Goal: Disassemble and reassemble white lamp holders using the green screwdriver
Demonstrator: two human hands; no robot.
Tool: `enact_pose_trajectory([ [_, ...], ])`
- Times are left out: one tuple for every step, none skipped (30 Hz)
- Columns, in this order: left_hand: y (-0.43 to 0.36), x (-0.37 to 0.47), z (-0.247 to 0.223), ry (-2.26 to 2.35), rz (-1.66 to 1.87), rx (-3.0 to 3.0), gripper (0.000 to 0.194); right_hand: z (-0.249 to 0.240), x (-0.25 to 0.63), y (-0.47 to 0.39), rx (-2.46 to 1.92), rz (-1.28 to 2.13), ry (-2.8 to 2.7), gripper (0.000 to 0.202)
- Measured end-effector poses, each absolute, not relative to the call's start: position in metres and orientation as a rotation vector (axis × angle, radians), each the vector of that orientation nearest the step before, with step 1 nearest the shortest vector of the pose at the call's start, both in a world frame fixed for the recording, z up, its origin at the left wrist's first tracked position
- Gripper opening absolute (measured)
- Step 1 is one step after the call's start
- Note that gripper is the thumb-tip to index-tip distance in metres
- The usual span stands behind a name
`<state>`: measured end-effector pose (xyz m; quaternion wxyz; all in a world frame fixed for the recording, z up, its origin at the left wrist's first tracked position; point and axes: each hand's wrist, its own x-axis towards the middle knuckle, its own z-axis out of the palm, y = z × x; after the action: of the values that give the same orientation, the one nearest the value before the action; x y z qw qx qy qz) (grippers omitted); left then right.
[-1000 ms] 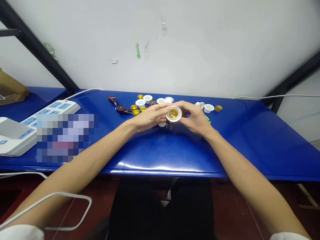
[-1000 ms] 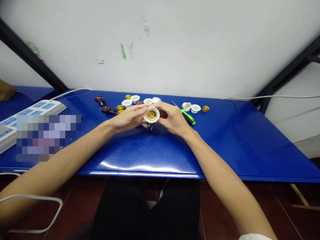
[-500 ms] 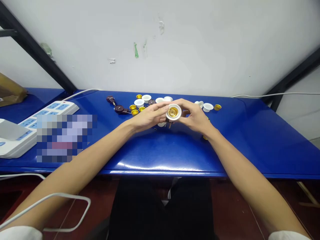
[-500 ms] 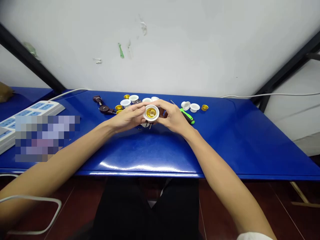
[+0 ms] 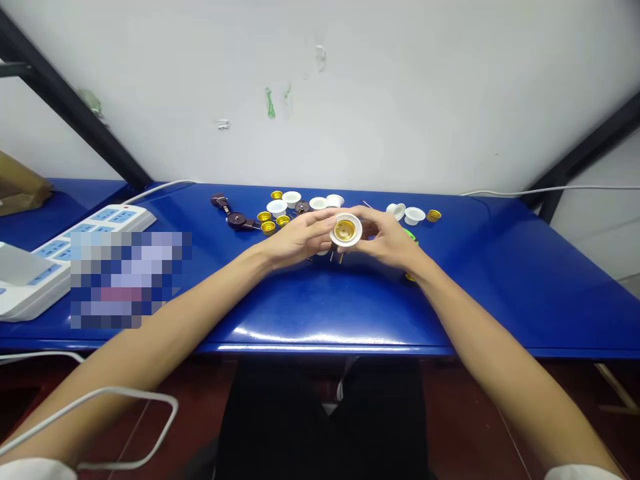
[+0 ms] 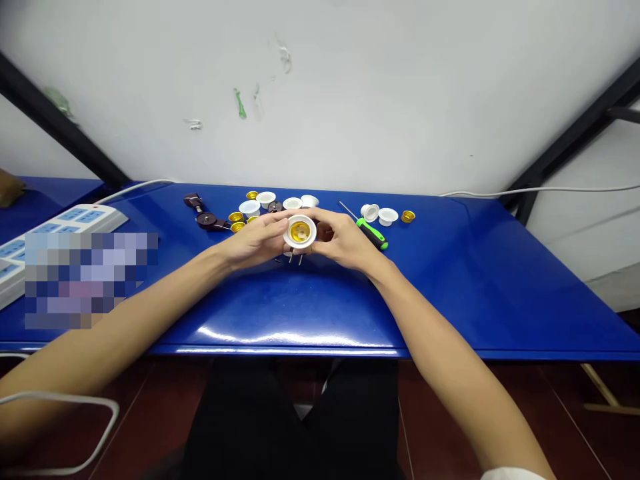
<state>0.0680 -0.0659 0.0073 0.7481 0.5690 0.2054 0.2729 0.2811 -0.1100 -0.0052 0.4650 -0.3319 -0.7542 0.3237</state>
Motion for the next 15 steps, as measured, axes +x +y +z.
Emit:
enact_pose_trajectory([
  [-0.0660, 0.0681, 0.0076, 0.454, 0.596, 1.242, 0.051, -0.0055, 0.2806, -0.1102, -0.809, 0.793, -1.851, 0.048],
  [-0.0660, 0.0679, 0.0077, 0.456, 0.597, 1.239, 0.051, -0.0055, 0.2800, -0.1103, -0.801, 0.801, -1.844, 0.048],
  [-0.0657, 0.0677, 0.0075, 0.459, 0.597, 1.234, 0.052, -0.0053, 0.2793, -0.1106, -0.793, 0.818, -1.833, 0.047],
  [-0.0652, 0.0673, 0.0070, 0.460, 0.601, 1.231, 0.052, -0.0049, 0.2788, -0.1109, -0.786, 0.841, -1.819, 0.046],
  [-0.0647, 0.0670, 0.0063, 0.462, 0.604, 1.232, 0.053, -0.0043, 0.2783, -0.1112, -0.779, 0.868, -1.806, 0.046],
  [-0.0643, 0.0667, 0.0054, 0.460, 0.606, 1.235, 0.054, -0.0035, 0.2781, -0.1116, -0.775, 0.891, -1.798, 0.046],
  [-0.0639, 0.0665, 0.0046, 0.457, 0.605, 1.240, 0.055, -0.0027, 0.2781, -0.1119, -0.775, 0.903, -1.794, 0.046],
  [-0.0638, 0.0666, 0.0040, 0.452, 0.599, 1.246, 0.056, -0.0019, 0.2784, -0.1121, -0.780, 0.905, -1.794, 0.045],
  [-0.0639, 0.0667, 0.0035, 0.445, 0.594, 1.252, 0.056, -0.0013, 0.2788, -0.1123, -0.786, 0.897, -1.798, 0.043],
  [-0.0642, 0.0671, 0.0032, 0.439, 0.587, 1.254, 0.056, -0.0007, 0.2792, -0.1123, -0.791, 0.886, -1.801, 0.041],
  [-0.0648, 0.0675, 0.0032, 0.433, 0.582, 1.255, 0.055, -0.0003, 0.2797, -0.1121, -0.793, 0.877, -1.802, 0.040],
  [-0.0654, 0.0680, 0.0033, 0.429, 0.580, 1.255, 0.054, 0.0000, 0.2800, -0.1117, -0.792, 0.871, -1.800, 0.039],
  [-0.0660, 0.0685, 0.0035, 0.426, 0.582, 1.254, 0.054, 0.0002, 0.2802, -0.1113, -0.786, 0.870, -1.795, 0.039],
  [-0.0666, 0.0689, 0.0037, 0.423, 0.584, 1.255, 0.055, 0.0003, 0.2802, -0.1107, -0.777, 0.873, -1.791, 0.039],
  [-0.0671, 0.0692, 0.0039, 0.423, 0.586, 1.257, 0.055, 0.0002, 0.2800, -0.1102, -0.770, 0.878, -1.785, 0.039],
])
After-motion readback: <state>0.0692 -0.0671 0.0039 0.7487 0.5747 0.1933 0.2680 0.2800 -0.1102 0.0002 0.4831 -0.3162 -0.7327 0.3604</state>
